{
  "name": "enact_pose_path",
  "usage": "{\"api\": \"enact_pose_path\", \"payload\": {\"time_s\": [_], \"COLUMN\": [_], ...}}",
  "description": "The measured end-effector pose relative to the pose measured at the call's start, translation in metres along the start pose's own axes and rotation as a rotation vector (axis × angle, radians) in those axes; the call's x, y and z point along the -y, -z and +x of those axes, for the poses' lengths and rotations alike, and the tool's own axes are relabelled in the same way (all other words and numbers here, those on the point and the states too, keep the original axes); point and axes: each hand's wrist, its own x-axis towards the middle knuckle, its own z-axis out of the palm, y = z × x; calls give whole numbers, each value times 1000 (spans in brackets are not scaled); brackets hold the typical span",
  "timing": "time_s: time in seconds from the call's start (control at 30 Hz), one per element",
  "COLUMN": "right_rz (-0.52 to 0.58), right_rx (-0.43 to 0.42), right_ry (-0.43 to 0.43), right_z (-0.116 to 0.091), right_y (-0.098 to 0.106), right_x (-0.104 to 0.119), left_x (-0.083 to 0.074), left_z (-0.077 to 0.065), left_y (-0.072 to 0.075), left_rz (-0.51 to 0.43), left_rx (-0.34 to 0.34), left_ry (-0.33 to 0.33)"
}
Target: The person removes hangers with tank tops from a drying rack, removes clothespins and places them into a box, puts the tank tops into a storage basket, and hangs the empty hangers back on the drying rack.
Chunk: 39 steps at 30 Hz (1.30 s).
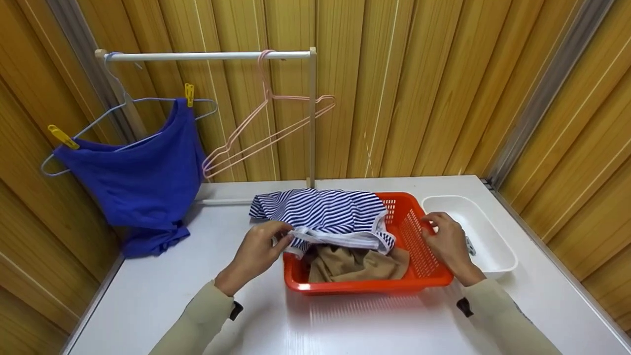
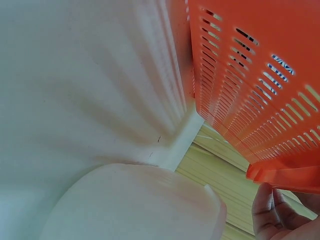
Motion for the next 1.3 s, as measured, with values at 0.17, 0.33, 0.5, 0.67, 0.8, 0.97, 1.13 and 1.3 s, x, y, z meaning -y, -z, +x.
{"api": "enact_pose_path", "payload": {"time_s": [0.17,0.33,0.5,0.67,0.8,0.97,1.13,1.3], "right_rz": [1,2,5,2,-6,-5,-8,-9], "right_rx": [15,11,9,2,0,-7,-15,-6], "right_ry": [-16,-14,-13,-4,-2,-10,4,-1], "right_z": [0,0,0,-1,-1,-1,0,-1], "right_y": [0,-1,0,-1,-2,-1,-1,-1], "right_x": [1,1,2,2,1,0,-1,0], "left_x": [-16,-23,-22,-15,2,33,61,78], "left_z": [3,2,-1,0,7,17,23,26], "left_y": [-11,-23,-31,-26,-12,2,4,-3], "left_rz": [23,145,258,199,158,110,84,119], "left_rx": [69,184,275,296,198,62,48,111], "left_ry": [-46,-158,-307,-285,-157,-13,81,145]}}
